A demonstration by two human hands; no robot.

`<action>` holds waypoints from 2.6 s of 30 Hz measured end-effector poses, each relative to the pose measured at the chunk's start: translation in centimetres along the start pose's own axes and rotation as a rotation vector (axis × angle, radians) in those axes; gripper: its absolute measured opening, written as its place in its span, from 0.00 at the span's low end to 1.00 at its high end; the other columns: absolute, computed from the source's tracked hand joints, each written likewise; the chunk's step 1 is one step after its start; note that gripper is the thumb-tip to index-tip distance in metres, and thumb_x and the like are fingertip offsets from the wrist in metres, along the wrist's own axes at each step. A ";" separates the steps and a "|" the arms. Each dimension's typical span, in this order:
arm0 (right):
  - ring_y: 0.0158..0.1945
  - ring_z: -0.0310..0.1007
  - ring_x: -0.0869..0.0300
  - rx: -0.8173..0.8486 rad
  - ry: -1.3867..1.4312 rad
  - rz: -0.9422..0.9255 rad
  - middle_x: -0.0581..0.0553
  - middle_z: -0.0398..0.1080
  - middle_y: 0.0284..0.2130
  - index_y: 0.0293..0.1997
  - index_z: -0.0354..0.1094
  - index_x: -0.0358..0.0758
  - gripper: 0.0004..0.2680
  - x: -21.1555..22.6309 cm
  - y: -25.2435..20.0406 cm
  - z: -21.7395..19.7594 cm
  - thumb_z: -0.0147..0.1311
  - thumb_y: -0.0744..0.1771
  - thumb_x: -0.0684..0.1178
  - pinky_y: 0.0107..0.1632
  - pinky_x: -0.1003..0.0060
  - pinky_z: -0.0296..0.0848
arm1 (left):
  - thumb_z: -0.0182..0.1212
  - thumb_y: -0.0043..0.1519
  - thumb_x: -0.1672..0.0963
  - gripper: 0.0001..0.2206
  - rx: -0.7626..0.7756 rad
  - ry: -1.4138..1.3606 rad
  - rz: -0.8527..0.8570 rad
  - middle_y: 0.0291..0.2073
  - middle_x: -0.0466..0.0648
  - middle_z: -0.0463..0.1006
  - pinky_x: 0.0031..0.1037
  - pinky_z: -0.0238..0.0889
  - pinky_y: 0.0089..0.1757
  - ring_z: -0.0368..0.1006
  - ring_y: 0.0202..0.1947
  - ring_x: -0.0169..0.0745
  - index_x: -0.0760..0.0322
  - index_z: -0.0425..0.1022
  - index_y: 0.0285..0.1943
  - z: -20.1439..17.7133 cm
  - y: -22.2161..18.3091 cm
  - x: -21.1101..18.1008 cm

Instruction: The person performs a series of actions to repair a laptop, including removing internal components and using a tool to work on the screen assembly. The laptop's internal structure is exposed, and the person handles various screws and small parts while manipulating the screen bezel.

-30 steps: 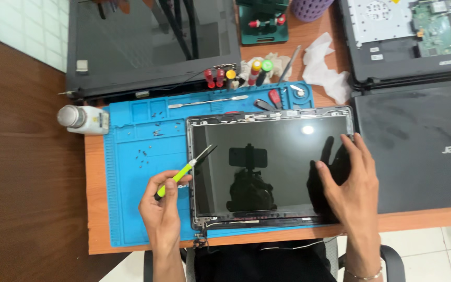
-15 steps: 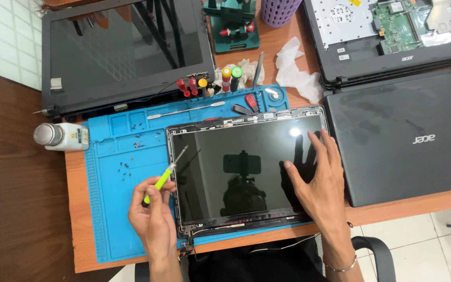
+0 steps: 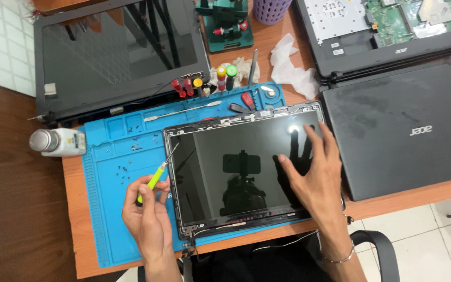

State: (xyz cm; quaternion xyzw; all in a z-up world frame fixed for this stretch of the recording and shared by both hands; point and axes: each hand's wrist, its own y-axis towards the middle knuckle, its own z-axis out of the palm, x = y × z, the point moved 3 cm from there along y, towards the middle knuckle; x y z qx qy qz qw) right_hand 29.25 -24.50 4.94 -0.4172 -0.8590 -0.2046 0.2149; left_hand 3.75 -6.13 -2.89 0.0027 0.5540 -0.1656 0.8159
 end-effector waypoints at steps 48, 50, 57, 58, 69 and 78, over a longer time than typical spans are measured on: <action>0.67 0.67 0.42 0.105 0.317 0.040 0.34 0.58 0.70 0.66 0.62 0.36 0.18 -0.8 1.6 -2.9 0.55 0.67 0.42 0.63 0.53 0.71 | 0.58 0.70 0.58 0.09 -0.015 0.507 0.077 0.35 0.55 0.81 0.27 0.55 0.35 0.63 0.29 0.35 0.72 0.77 0.51 2.1 0.2 -2.8; 0.65 0.68 0.44 0.140 0.335 0.096 0.37 0.59 0.69 0.65 0.63 0.36 0.17 -1.7 0.9 -3.3 0.52 0.67 0.38 0.63 0.56 0.71 | 0.60 0.68 0.58 0.07 0.225 0.590 0.116 0.33 0.51 0.81 0.25 0.64 0.37 0.72 0.32 0.33 0.70 0.78 0.48 4.0 -0.9 -4.2; 0.66 0.69 0.49 0.228 0.418 0.118 0.40 0.62 0.67 0.64 0.64 0.38 0.18 -3.8 -2.5 -5.0 0.46 0.66 0.31 0.65 0.60 0.71 | 0.67 0.58 0.59 0.05 0.853 0.918 0.445 0.30 0.47 0.81 0.30 0.67 0.38 0.75 0.33 0.43 0.67 0.80 0.40 12.7 -5.2 -6.5; 0.66 0.69 0.49 0.243 0.443 0.137 0.40 0.62 0.67 0.64 0.64 0.38 0.19 -4.0 -3.1 -5.2 0.45 0.66 0.30 0.65 0.60 0.72 | 0.67 0.59 0.59 0.05 0.905 0.933 0.458 0.29 0.47 0.80 0.31 0.67 0.39 0.75 0.31 0.43 0.67 0.80 0.39 13.8 -5.6 -6.4; 0.69 0.65 0.49 0.270 0.604 0.211 0.40 0.63 0.66 0.65 0.63 0.38 0.20 -6.1 -6.3 -6.1 0.49 0.65 0.31 0.65 0.58 0.66 | 0.65 0.61 0.60 0.04 1.186 0.951 0.712 0.30 0.46 0.78 0.34 0.65 0.42 0.75 0.33 0.44 0.66 0.75 0.37 20.4 -8.7 -4.5; 0.72 0.61 0.50 0.308 0.819 0.240 0.36 0.61 0.68 0.68 0.58 0.34 0.24 -7.3 -7.0 -5.8 0.46 0.63 0.28 0.72 0.57 0.62 | 0.65 0.62 0.58 0.06 1.262 0.973 0.806 0.29 0.47 0.74 0.35 0.64 0.42 0.74 0.34 0.45 0.65 0.73 0.37 22.6 -10.0 -3.4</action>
